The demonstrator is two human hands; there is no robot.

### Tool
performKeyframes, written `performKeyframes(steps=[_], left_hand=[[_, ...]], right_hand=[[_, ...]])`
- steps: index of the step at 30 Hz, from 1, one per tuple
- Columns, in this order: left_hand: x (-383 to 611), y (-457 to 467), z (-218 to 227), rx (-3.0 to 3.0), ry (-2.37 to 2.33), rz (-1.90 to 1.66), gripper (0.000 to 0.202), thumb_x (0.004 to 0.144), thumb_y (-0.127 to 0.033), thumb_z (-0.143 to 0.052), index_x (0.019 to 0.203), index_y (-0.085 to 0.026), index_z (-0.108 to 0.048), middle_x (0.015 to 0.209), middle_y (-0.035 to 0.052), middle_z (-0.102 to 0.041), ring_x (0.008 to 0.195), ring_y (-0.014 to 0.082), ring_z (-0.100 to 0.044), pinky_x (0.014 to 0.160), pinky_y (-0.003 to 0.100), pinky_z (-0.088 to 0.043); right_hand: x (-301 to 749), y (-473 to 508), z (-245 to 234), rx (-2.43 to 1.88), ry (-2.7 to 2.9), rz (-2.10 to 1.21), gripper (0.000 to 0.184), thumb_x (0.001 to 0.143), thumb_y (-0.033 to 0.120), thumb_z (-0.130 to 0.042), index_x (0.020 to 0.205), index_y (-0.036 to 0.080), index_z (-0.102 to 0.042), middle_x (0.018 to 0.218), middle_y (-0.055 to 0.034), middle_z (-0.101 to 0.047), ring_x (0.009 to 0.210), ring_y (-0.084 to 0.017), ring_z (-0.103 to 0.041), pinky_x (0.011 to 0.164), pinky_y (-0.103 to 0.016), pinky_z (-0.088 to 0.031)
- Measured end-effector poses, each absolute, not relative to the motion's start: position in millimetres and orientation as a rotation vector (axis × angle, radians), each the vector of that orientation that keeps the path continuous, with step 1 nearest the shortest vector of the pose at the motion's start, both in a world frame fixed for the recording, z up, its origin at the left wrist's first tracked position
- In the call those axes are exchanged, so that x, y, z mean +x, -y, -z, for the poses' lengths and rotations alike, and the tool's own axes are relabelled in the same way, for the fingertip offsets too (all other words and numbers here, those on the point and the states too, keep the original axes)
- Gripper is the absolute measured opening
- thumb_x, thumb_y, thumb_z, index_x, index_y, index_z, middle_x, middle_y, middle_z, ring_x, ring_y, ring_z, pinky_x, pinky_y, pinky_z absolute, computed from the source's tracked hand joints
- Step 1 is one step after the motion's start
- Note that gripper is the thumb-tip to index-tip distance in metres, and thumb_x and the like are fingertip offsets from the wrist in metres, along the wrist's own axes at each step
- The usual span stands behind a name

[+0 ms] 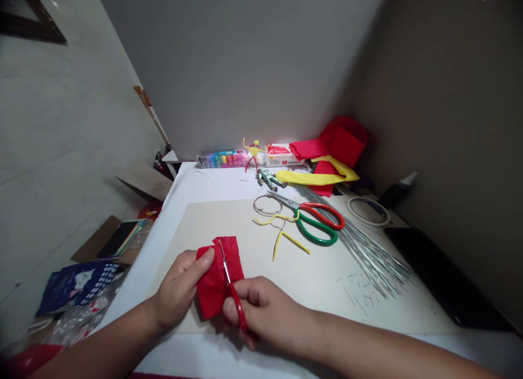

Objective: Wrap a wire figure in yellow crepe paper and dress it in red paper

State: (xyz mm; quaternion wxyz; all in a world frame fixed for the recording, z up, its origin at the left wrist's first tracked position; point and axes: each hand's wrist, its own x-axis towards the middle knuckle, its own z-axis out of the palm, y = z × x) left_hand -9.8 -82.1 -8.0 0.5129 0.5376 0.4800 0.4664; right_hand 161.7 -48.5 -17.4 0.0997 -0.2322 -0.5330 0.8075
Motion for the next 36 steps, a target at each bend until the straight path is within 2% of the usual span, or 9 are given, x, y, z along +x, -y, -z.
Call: performKeyframes(steps=[6,12,16,22,26,30,33,36], left_hand=[[-10.1,82.1,8.4,1.277,-1.198,-1.109,0.046,0.092,-0.044,-0.037,0.054,-0.018,-0.037,0.050,-0.0034,-0.037,0.048,0.0087,-0.033,0.048,0.023,-0.028],[-11.2,78.4,9.9,1.210,-1.218,-1.093,0.046,0.091,-0.045,-0.039,0.054,-0.017,-0.042,0.050,-0.0027,-0.041,0.048,0.0096,-0.037,0.049,0.023,-0.031],[-12.3,74.0,12.6,1.159,-1.235,-1.093,0.045,0.090,-0.046,-0.041,0.058,-0.015,-0.049,0.052,-0.0010,-0.050,0.050,0.0111,-0.045,0.051,0.024,-0.035],[-16.6,64.9,18.1,1.110,-1.238,-1.078,0.044,0.090,-0.046,-0.041,0.069,-0.013,-0.061,0.058,0.0015,-0.061,0.055,0.0139,-0.054,0.057,0.026,-0.041],[-20.5,56.8,23.8,1.116,-1.288,-1.098,0.043,0.088,-0.047,-0.045,0.081,-0.011,-0.067,0.061,0.0025,-0.064,0.061,0.0152,-0.057,0.066,0.028,-0.043],[-23.4,52.0,26.3,1.047,-1.320,-1.097,0.047,0.087,-0.050,-0.046,0.086,-0.009,-0.069,0.062,0.0047,-0.067,0.062,0.0166,-0.060,0.065,0.028,-0.045],[-27.2,50.3,26.5,1.033,-1.327,-1.116,0.048,0.086,-0.051,-0.047,0.088,-0.009,-0.070,0.062,0.0053,-0.068,0.061,0.0166,-0.061,0.066,0.027,-0.046],[-33.2,48.3,25.7,1.041,-1.339,-1.143,0.047,0.086,-0.050,-0.047,0.090,-0.010,-0.070,0.063,0.0060,-0.069,0.060,0.0172,-0.062,0.065,0.028,-0.047]], right_hand=[[163.8,48.9,30.7,-0.589,1.515,-2.383,0.041,0.079,0.050,-0.060,0.062,0.015,-0.049,0.048,0.0064,-0.046,0.035,-0.003,-0.035,0.040,-0.018,-0.026],[163.4,46.5,33.2,-0.679,1.499,-2.396,0.042,0.080,0.052,-0.059,0.066,0.013,-0.052,0.043,0.0076,-0.044,0.033,-0.003,-0.032,0.037,-0.017,-0.023],[162.5,41.6,35.8,-0.741,1.528,-2.353,0.045,0.082,0.055,-0.054,0.067,0.013,-0.053,0.035,0.0089,-0.040,0.031,-0.004,-0.030,0.039,-0.017,-0.026],[163.0,38.0,29.4,-0.893,1.643,-2.282,0.040,0.082,0.052,-0.054,0.069,0.014,-0.052,0.038,0.0079,-0.042,0.033,-0.005,-0.030,0.036,-0.017,-0.022],[168.5,35.2,23.9,-1.038,1.952,-1.885,0.032,0.076,0.040,-0.065,0.061,0.014,-0.052,0.047,0.0057,-0.045,0.043,-0.006,-0.036,0.042,-0.018,-0.025],[175.6,31.4,24.8,-0.958,2.387,-1.294,0.011,0.078,0.025,-0.062,0.075,0.015,-0.062,0.063,-0.0001,-0.058,0.055,-0.010,-0.047,0.052,-0.021,-0.034],[176.8,30.5,27.9,-0.830,2.643,-0.847,0.014,0.084,0.023,-0.055,0.076,0.016,-0.063,0.068,-0.0034,-0.059,0.058,-0.012,-0.049,0.056,-0.023,-0.035],[175.2,31.6,30.4,-0.737,2.772,-0.656,0.018,0.089,0.019,-0.048,0.078,0.016,-0.063,0.071,-0.0050,-0.060,0.060,-0.013,-0.049,0.058,-0.024,-0.036]])
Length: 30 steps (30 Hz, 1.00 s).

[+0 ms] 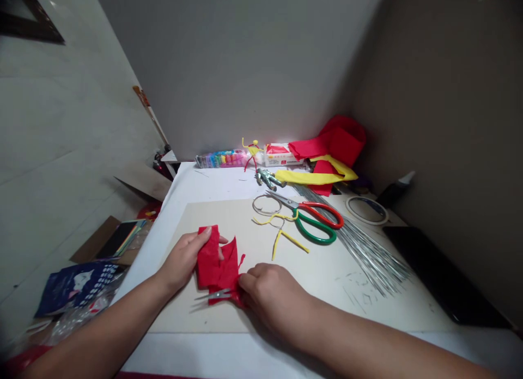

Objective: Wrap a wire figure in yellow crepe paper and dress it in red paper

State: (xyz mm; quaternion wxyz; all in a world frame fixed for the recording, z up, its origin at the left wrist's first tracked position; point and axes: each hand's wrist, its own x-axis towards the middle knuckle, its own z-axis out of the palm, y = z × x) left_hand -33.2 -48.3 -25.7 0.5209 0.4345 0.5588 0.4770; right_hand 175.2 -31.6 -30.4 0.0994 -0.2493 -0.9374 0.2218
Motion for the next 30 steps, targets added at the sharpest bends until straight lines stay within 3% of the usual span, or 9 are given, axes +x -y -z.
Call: performKeyframes(steps=[5,8,10,14,16,19,22,27,30], left_hand=[[-40.1,46.9,18.9,1.069,-1.381,-1.213,0.043,0.086,-0.048,-0.048,0.090,-0.010,-0.070,0.065,0.0067,-0.070,0.062,0.0186,-0.063,0.065,0.028,-0.047],[-37.2,51.8,12.8,1.132,-1.393,-1.204,0.043,0.088,-0.046,-0.045,0.086,-0.011,-0.069,0.069,0.0068,-0.069,0.064,0.0182,-0.062,0.067,0.029,-0.047],[-32.7,57.3,9.5,1.271,-1.378,-1.149,0.043,0.090,-0.043,-0.040,0.080,-0.011,-0.068,0.069,0.0061,-0.067,0.064,0.0167,-0.059,0.066,0.028,-0.045],[-23.7,67.4,6.4,1.928,-1.307,-0.883,0.040,0.093,-0.032,-0.035,0.069,-0.014,-0.061,0.066,0.0046,-0.061,0.062,0.0151,-0.053,0.065,0.028,-0.041],[-21.5,69.6,6.4,2.229,-1.210,-0.742,0.034,0.092,-0.025,-0.035,0.073,-0.014,-0.061,0.070,0.0058,-0.062,0.067,0.0169,-0.055,0.072,0.031,-0.041],[-20.8,69.4,6.9,2.439,-1.107,-0.645,0.025,0.088,-0.019,-0.038,0.083,-0.014,-0.061,0.073,0.0072,-0.064,0.071,0.0195,-0.057,0.075,0.034,-0.041],[-20.7,67.7,7.1,2.500,-1.082,-0.625,0.020,0.084,-0.016,-0.041,0.081,-0.015,-0.060,0.074,0.0074,-0.064,0.071,0.0207,-0.057,0.074,0.035,-0.042],[-18.4,67.0,8.4,2.495,-1.096,-0.692,0.019,0.083,-0.016,-0.041,0.075,-0.016,-0.058,0.074,0.0075,-0.064,0.072,0.0210,-0.058,0.071,0.034,-0.042],[-16.6,67.5,10.2,2.498,-1.092,-0.684,0.017,0.083,-0.016,-0.043,0.077,-0.018,-0.060,0.074,0.0063,-0.064,0.072,0.0208,-0.058,0.070,0.033,-0.042]], right_hand=[[174.7,34.9,31.2,-0.639,2.785,-0.576,0.016,0.087,0.014,-0.049,0.087,0.018,-0.064,0.075,-0.0059,-0.062,0.068,-0.016,-0.052,0.061,-0.026,-0.039],[177.3,35.5,26.0,-0.572,2.593,-0.630,0.022,0.086,0.014,-0.049,0.104,0.017,-0.061,0.084,-0.0082,-0.063,0.074,-0.017,-0.054,0.066,-0.028,-0.043],[179.0,35.0,20.5,-0.531,2.409,-0.679,0.034,0.087,0.015,-0.049,0.120,0.018,-0.053,0.103,-0.0114,-0.061,0.090,-0.020,-0.055,0.078,-0.033,-0.046],[178.0,34.8,12.1,-0.534,2.216,-0.817,0.061,0.084,0.022,-0.058,0.139,0.023,-0.031,0.131,-0.0128,-0.046,0.120,-0.024,-0.042,0.095,-0.041,-0.042],[175.3,35.5,10.3,-0.503,2.187,-0.872,0.062,0.082,0.021,-0.062,0.137,0.024,-0.034,0.129,-0.0116,-0.048,0.119,-0.024,-0.044,0.096,-0.041,-0.041],[170.7,36.5,8.1,-0.442,2.134,-0.882,0.032,0.082,0.015,-0.060,0.113,0.023,-0.058,0.112,-0.0089,-0.058,0.106,-0.021,-0.052,0.091,-0.038,-0.045],[168.0,36.7,5.2,-0.475,2.078,-0.934,0.014,0.082,0.011,-0.057,0.089,0.020,-0.065,0.095,-0.0074,-0.062,0.093,-0.018,-0.058,0.082,-0.033,-0.049],[166.5,37.7,4.9,-0.520,2.054,-0.961,0.020,0.079,0.011,-0.061,0.096,0.020,-0.064,0.092,-0.0067,-0.064,0.089,-0.018,-0.059,0.080,-0.032,-0.049],[166.8,38.8,6.2,-0.467,2.118,-0.915,0.011,0.083,0.012,-0.057,0.088,0.019,-0.064,0.090,-0.0073,-0.063,0.085,-0.017,-0.058,0.078,-0.032,-0.048]])
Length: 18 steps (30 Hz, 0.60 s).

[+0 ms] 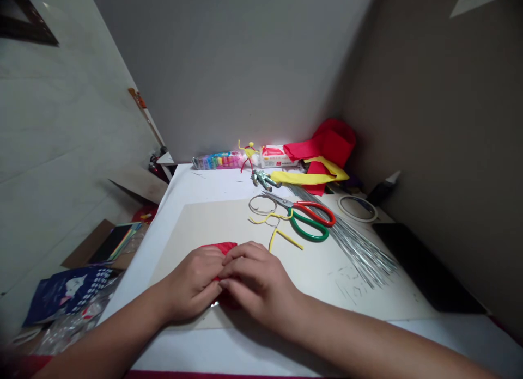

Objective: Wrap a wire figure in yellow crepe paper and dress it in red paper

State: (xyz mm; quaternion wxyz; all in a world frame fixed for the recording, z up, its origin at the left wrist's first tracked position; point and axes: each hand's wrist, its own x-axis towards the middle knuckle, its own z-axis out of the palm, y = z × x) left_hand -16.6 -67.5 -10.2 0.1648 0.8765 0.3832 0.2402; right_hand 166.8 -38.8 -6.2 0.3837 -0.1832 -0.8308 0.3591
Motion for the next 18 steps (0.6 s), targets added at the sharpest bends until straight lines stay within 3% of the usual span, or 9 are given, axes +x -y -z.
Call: performKeyframes(steps=[7,13,18], left_hand=[[-13.9,70.1,5.7,2.394,-1.189,-0.688,0.027,0.089,-0.020,-0.041,0.069,-0.016,-0.057,0.064,0.0035,-0.058,0.061,0.0154,-0.050,0.062,0.030,-0.037],[-17.6,70.9,0.3,2.038,-1.243,-0.842,0.034,0.092,-0.025,-0.040,0.065,-0.015,-0.057,0.061,0.0002,-0.052,0.057,0.0109,-0.045,0.058,0.025,-0.035],[-20.5,70.0,5.1,1.789,-1.224,-0.872,0.038,0.093,-0.032,-0.040,0.064,-0.013,-0.056,0.059,-0.0011,-0.049,0.054,0.0092,-0.041,0.053,0.024,-0.031]], right_hand=[[171.5,31.9,3.5,-0.801,1.894,-1.158,0.008,0.088,0.021,-0.051,0.083,0.018,-0.056,0.081,-0.0037,-0.061,0.077,-0.016,-0.056,0.072,-0.029,-0.045],[174.7,19.0,5.0,-0.874,1.469,-1.467,0.014,0.087,0.032,-0.057,0.085,0.018,-0.054,0.076,0.0006,-0.054,0.069,-0.012,-0.050,0.064,-0.024,-0.043],[175.4,18.0,6.6,-0.825,1.458,-1.598,0.020,0.079,0.028,-0.067,0.095,0.021,-0.059,0.085,-0.0011,-0.062,0.078,-0.013,-0.057,0.070,-0.025,-0.045]])
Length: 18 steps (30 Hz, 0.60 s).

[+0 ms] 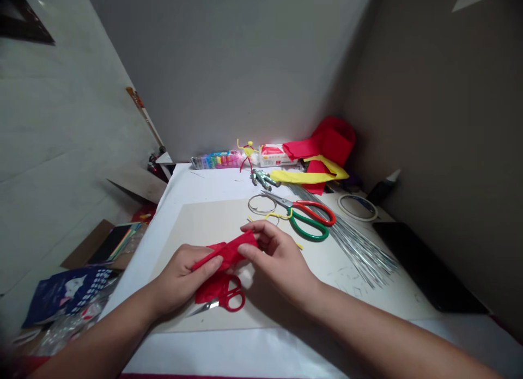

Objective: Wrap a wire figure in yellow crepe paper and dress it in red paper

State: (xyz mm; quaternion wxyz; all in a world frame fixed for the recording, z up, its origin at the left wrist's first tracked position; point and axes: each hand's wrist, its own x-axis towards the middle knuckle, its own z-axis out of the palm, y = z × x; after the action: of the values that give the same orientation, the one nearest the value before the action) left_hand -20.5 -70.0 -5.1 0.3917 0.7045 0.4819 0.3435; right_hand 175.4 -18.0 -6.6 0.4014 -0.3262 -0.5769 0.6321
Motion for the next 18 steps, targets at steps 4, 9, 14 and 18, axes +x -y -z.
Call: performKeyframes(steps=[4,9,14,18], left_hand=[[-21.8,69.8,5.3,1.645,-1.196,-0.864,0.039,0.092,-0.036,-0.042,0.065,-0.012,-0.057,0.058,-0.0011,-0.047,0.054,0.0093,-0.040,0.052,0.024,-0.030],[-23.7,68.8,3.1,1.427,-1.157,-0.917,0.041,0.091,-0.039,-0.042,0.069,-0.011,-0.060,0.060,0.0008,-0.051,0.056,0.0106,-0.041,0.054,0.024,-0.032],[-24.8,69.2,4.7,1.311,-1.104,-0.971,0.040,0.091,-0.040,-0.044,0.068,-0.011,-0.060,0.062,0.0016,-0.054,0.059,0.0118,-0.043,0.058,0.026,-0.035],[-24.7,69.0,3.1,1.240,-1.072,-0.999,0.039,0.090,-0.039,-0.045,0.070,-0.011,-0.062,0.067,0.0033,-0.058,0.062,0.0127,-0.047,0.061,0.026,-0.038]], right_hand=[[174.7,15.5,8.5,-0.862,1.501,-1.646,0.012,0.079,0.027,-0.068,0.082,0.017,-0.062,0.075,-0.0021,-0.064,0.070,-0.013,-0.057,0.065,-0.026,-0.045],[175.3,11.6,13.1,-0.900,1.431,-1.678,0.016,0.076,0.029,-0.070,0.082,0.016,-0.063,0.073,-0.0012,-0.063,0.066,-0.012,-0.056,0.061,-0.024,-0.043],[175.7,11.2,12.7,-0.906,1.379,-1.746,0.018,0.075,0.030,-0.072,0.082,0.016,-0.062,0.073,-0.0016,-0.064,0.066,-0.012,-0.057,0.061,-0.023,-0.043],[176.0,11.7,13.0,-0.886,1.387,-1.804,0.019,0.074,0.029,-0.072,0.083,0.016,-0.062,0.075,-0.0020,-0.065,0.068,-0.012,-0.058,0.064,-0.024,-0.044]])
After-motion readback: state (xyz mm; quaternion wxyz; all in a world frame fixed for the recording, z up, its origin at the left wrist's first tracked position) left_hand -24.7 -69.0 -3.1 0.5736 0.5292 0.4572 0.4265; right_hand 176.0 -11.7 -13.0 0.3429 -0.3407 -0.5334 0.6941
